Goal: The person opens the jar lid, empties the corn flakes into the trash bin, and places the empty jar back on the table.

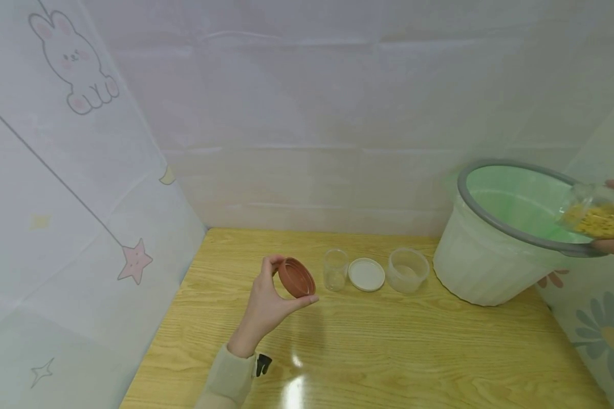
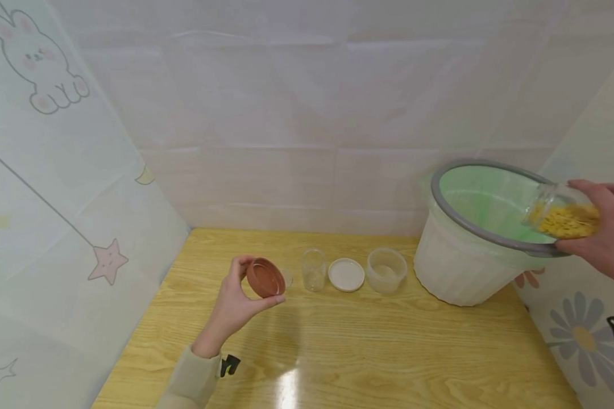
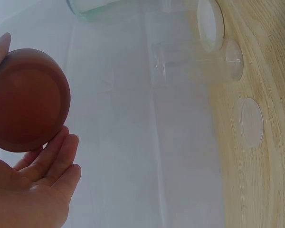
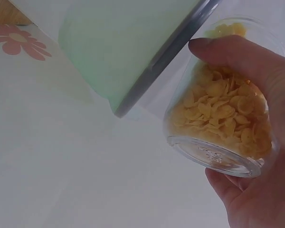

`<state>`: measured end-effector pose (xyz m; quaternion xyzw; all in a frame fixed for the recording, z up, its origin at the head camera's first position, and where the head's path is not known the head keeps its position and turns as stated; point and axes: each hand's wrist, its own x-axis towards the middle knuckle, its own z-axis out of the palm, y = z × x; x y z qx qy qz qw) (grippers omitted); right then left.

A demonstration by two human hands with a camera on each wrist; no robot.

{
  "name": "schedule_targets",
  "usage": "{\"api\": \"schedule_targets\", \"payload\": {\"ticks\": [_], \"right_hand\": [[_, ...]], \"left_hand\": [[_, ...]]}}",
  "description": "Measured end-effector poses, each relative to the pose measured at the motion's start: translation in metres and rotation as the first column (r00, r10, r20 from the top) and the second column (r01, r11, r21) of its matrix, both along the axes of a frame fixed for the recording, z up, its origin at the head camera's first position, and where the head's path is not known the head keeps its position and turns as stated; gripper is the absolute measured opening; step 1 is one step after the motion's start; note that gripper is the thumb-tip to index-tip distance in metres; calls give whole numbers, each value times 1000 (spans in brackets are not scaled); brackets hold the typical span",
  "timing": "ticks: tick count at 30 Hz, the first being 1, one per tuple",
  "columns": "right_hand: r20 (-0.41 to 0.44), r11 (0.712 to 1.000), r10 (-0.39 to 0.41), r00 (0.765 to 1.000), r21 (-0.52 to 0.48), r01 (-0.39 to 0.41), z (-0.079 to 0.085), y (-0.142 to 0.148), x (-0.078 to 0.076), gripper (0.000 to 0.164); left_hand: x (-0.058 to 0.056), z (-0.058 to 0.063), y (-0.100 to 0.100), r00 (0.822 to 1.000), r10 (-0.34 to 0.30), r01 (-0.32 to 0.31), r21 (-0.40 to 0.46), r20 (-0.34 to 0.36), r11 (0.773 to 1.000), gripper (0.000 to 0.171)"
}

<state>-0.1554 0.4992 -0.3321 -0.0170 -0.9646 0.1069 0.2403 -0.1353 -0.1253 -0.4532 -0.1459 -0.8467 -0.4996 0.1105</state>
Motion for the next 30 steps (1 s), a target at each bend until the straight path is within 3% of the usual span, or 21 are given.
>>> {"api": "schedule_targets", "payload": {"ticks": [8, 15, 22, 30], "right_hand": [[22, 996, 39, 999, 77, -40, 3, 1, -2, 130], [55, 995, 16, 998, 101, -21, 7, -2, -2, 132], [55, 991, 41, 998, 121, -48, 3, 5, -5, 136], [15, 985, 109, 994, 133, -110, 15, -17, 2, 131]], "left_hand": [[0, 0, 0, 1000, 5, -5, -1, 2, 1000, 91], [0, 0, -1, 1000, 1, -1, -8, 6, 1000, 90], [-1, -1, -2, 1000, 0, 0, -12, 3, 1000, 91], [-1, -1, -2, 1000, 1, -1, -11, 4, 1000, 91]]}}
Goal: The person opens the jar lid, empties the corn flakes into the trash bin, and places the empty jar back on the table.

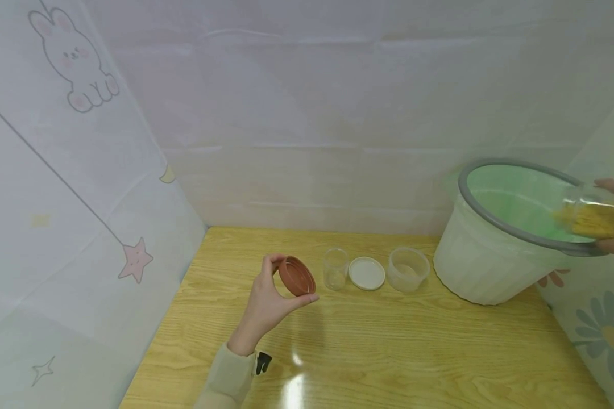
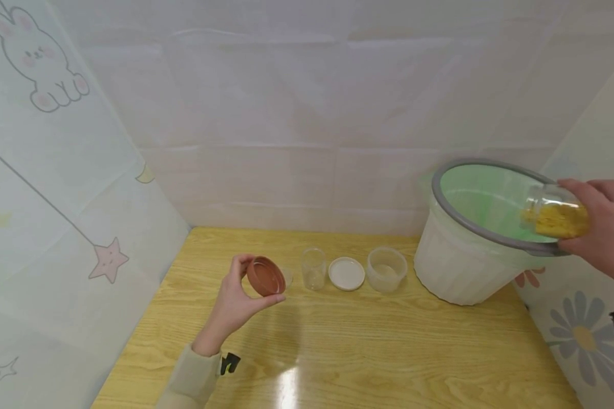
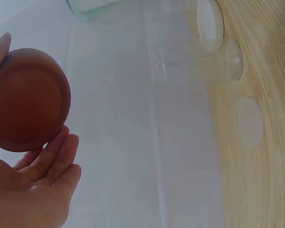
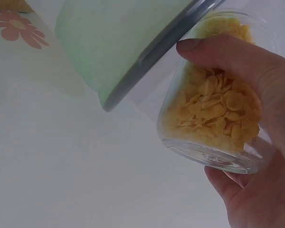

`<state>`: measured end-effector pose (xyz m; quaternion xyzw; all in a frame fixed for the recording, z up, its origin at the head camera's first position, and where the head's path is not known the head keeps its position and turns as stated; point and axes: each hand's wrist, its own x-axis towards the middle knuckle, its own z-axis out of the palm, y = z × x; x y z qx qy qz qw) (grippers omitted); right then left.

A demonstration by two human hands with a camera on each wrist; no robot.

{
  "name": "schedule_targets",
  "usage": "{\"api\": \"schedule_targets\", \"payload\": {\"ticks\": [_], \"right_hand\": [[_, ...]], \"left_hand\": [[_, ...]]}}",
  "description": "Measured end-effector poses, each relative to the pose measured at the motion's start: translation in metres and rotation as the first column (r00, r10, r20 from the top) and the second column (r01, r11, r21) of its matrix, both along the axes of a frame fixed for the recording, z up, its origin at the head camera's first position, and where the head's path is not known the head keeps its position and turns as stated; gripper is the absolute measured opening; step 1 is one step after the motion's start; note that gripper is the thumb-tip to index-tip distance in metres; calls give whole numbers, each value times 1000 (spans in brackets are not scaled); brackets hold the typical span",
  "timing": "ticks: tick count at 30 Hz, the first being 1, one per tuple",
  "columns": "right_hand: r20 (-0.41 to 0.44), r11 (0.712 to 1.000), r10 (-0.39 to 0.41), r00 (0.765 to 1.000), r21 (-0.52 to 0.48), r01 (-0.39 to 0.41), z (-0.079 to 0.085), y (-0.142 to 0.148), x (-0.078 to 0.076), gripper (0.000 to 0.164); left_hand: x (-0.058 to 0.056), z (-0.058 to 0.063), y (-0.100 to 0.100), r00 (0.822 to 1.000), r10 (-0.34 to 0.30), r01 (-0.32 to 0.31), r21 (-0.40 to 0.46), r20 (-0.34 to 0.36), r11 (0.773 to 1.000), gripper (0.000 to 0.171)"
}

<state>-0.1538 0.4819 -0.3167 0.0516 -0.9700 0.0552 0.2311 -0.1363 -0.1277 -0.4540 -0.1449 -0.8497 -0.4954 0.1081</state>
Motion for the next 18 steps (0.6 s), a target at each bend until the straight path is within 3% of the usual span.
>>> {"api": "schedule_targets", "payload": {"ticks": [5, 13, 18], "right_hand": [[-47, 999, 38, 998, -24, -39, -2, 0, -2, 130], [21, 1000, 10, 1000, 21, -11, 1, -2, -2, 131], [18, 1000, 29, 999, 10, -29, 4, -7, -3, 129]], "left_hand": [[0, 0, 1, 1000, 0, 0, 6, -2, 1000, 90], [-1, -2, 2, 1000, 4, -4, 10, -10, 1000, 90], [-1, -3, 3, 1000, 5, -5, 12, -9, 1000, 90]]}}
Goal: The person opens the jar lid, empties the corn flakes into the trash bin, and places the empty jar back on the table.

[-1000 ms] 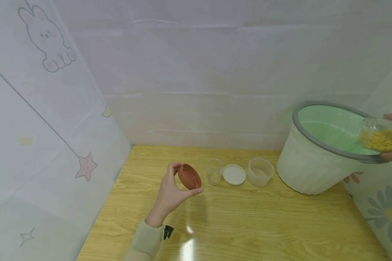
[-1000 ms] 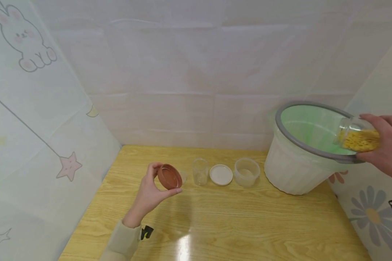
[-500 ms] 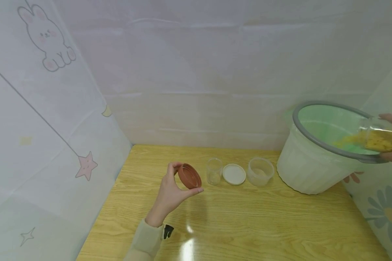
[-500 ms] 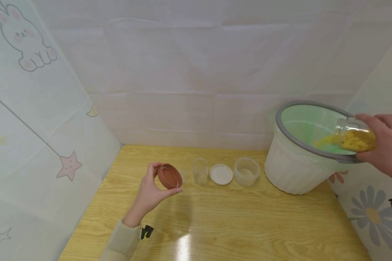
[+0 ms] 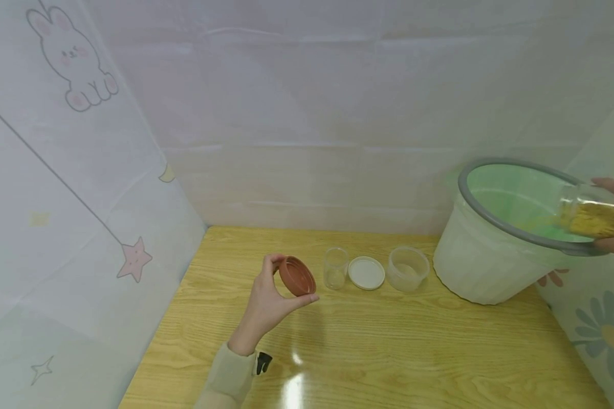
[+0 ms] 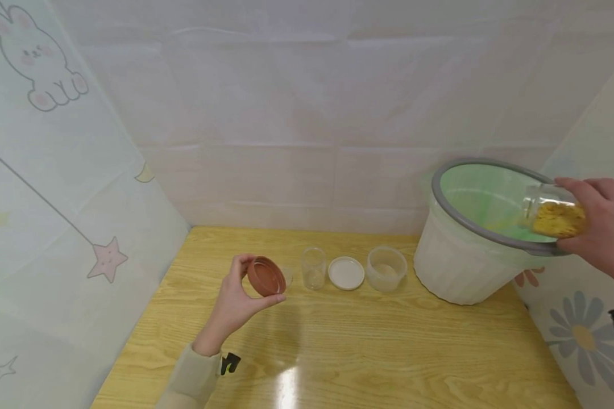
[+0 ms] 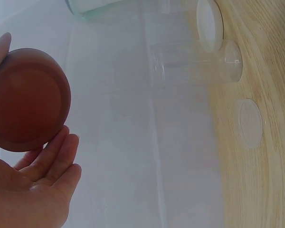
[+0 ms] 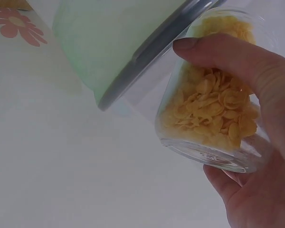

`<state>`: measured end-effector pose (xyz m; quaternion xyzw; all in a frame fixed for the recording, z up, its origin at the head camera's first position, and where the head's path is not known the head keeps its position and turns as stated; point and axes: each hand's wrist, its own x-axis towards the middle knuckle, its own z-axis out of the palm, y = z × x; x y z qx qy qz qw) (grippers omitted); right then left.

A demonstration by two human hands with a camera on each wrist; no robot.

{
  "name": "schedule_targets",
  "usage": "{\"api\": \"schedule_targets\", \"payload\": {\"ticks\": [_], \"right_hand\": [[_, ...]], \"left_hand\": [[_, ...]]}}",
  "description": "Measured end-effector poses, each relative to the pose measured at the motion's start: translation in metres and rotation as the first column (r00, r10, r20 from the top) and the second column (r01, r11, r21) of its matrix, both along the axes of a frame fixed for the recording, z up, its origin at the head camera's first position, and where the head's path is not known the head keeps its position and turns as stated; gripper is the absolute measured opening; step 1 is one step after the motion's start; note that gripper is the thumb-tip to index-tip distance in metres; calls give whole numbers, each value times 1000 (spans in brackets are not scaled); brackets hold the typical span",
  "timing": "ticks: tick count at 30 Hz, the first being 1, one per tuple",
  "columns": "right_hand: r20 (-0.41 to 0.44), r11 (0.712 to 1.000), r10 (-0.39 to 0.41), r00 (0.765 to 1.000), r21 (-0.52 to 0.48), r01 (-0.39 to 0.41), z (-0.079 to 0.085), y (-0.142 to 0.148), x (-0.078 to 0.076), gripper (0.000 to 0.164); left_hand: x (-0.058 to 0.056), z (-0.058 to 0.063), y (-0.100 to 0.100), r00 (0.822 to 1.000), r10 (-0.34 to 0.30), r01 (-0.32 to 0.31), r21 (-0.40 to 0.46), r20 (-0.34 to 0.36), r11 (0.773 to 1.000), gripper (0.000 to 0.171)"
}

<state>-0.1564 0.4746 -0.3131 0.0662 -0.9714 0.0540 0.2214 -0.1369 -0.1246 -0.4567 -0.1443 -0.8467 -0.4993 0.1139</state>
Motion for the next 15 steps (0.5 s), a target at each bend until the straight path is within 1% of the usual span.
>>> {"api": "schedule_targets", "payload": {"ticks": [5, 11, 15], "right_hand": [[25, 1000, -15, 1000, -5, 16, 4, -5, 0, 123], [-2, 1000, 2, 1000, -14, -2, 10, -14, 0, 113], [-6, 999, -4, 1000, -50, 3, 9, -18, -2, 109]], "left_hand": [[0, 0, 0, 1000, 3, -3, -1, -3, 1000, 91], [1, 1, 2, 1000, 7, -7, 2, -5, 1000, 91], [1, 1, 2, 1000, 16, -16, 0, 2, 1000, 92]]}}
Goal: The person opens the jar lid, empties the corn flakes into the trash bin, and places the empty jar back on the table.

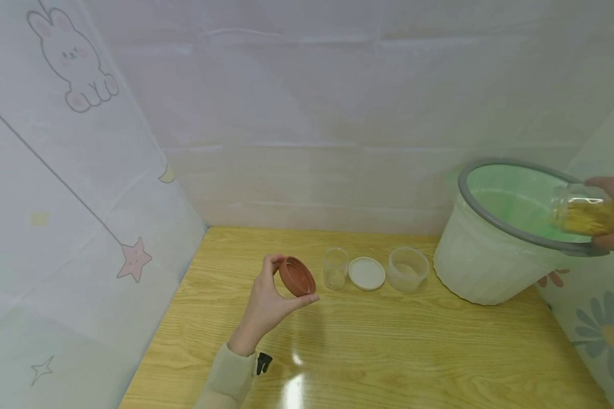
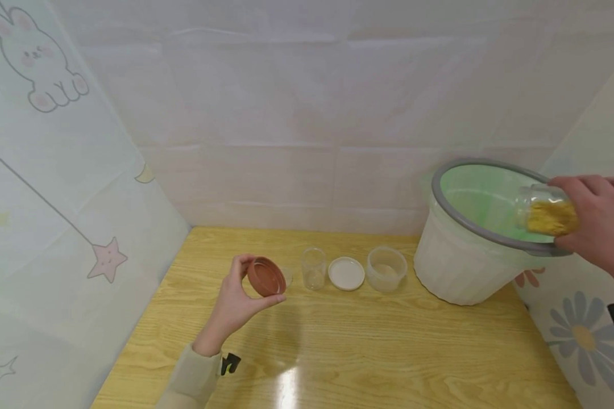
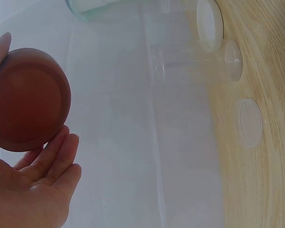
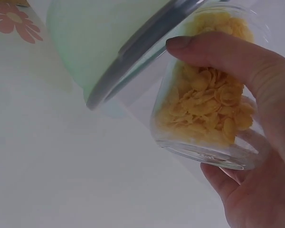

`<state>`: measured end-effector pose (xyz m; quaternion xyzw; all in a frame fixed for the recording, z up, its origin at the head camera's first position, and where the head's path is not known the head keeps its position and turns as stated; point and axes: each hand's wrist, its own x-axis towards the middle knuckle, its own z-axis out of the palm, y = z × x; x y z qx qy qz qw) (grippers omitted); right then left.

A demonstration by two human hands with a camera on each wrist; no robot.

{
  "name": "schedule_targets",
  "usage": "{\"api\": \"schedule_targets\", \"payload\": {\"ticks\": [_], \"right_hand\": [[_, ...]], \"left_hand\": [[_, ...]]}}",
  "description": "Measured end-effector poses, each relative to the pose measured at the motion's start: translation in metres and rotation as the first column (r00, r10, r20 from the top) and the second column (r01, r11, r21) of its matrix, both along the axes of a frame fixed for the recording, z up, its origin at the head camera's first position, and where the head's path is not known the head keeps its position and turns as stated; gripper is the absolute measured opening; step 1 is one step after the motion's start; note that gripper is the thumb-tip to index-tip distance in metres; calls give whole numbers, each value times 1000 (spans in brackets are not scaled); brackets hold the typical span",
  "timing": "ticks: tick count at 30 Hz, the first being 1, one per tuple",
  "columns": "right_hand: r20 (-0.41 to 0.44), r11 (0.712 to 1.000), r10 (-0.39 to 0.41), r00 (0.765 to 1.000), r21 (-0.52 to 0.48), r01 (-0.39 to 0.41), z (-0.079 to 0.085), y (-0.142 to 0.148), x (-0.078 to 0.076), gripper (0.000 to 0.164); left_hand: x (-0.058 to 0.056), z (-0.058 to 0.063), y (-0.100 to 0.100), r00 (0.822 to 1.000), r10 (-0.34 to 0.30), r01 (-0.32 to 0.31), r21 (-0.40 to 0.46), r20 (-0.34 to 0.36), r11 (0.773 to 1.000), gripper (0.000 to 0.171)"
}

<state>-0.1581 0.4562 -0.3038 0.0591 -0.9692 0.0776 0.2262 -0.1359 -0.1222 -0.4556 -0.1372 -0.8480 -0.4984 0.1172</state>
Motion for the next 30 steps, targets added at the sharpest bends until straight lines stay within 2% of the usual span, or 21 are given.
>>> {"api": "schedule_targets", "payload": {"ticks": [10, 14, 21, 25, 30], "right_hand": [[4, 999, -24, 1000, 23, 24, 0, -4, -1, 108], [14, 998, -33, 999, 52, 33, 0, -2, -2, 113], [86, 991, -104, 991, 92, 96, 1, -7, -4, 114], [64, 991, -78, 995, 116, 71, 3, -10, -4, 112], [17, 983, -9, 1000, 182, 6, 6, -10, -6, 113]], "left_hand": [[0, -1, 1, 1000, -6, 6, 6, -1, 1000, 92], [-1, -1, 2, 1000, -2, 2, 6, 3, 1000, 91], [-2, -2, 1, 1000, -18, 18, -4, 10, 1000, 90], [-2, -2, 1, 1000, -19, 19, -3, 10, 1000, 91], [-2, -2, 2, 1000, -10, 10, 0, 9, 1000, 91]]}}
